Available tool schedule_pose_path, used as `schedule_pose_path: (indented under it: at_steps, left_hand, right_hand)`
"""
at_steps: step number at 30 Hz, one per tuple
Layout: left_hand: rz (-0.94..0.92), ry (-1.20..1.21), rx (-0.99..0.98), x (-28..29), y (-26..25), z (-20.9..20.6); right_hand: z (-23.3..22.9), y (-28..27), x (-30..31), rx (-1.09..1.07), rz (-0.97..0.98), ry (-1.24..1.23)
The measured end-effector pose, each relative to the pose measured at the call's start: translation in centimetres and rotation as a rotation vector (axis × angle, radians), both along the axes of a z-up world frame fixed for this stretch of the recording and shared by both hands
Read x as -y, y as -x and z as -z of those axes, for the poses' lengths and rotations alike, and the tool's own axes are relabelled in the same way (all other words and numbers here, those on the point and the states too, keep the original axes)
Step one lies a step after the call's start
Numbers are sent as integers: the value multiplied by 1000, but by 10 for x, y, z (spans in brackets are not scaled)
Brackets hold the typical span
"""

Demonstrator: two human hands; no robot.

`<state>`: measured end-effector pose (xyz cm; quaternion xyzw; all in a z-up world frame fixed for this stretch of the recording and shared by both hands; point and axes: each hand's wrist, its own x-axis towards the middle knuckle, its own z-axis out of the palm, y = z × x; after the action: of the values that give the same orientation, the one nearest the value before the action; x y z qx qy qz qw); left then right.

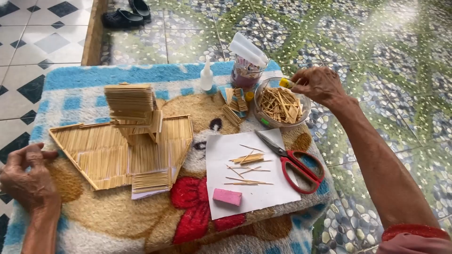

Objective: Assembling a craft structure by gluing small wooden sticks together.

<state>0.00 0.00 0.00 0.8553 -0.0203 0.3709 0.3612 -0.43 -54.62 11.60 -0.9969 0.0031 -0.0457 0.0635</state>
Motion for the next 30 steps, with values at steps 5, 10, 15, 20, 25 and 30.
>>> schedule_pose_path:
  at_steps: [5, 10, 15, 20, 25, 30]
  left_hand:
    - [-7, 2, -39, -4, 0, 7]
    - [-15, 3, -44, -2, 0, 6]
    - [-26, 11, -47, -2, -2, 6]
    - [-14, 2, -26, -1, -2, 4]
    - [-18, -3, -46, -2, 0, 6]
    - [-50, 14, -99, -4, -1, 10]
  right_hand:
    - [23, -4, 27, 23, -23, 298]
    - [19, -2, 24, -123, -30, 528]
    - [27, -3, 21, -55, -92, 704]
    - [33, -3, 27, 18, -76, 587]
    - [40, -11, 29, 199, -85, 197]
    - [34, -9, 10, 70, -72, 45]
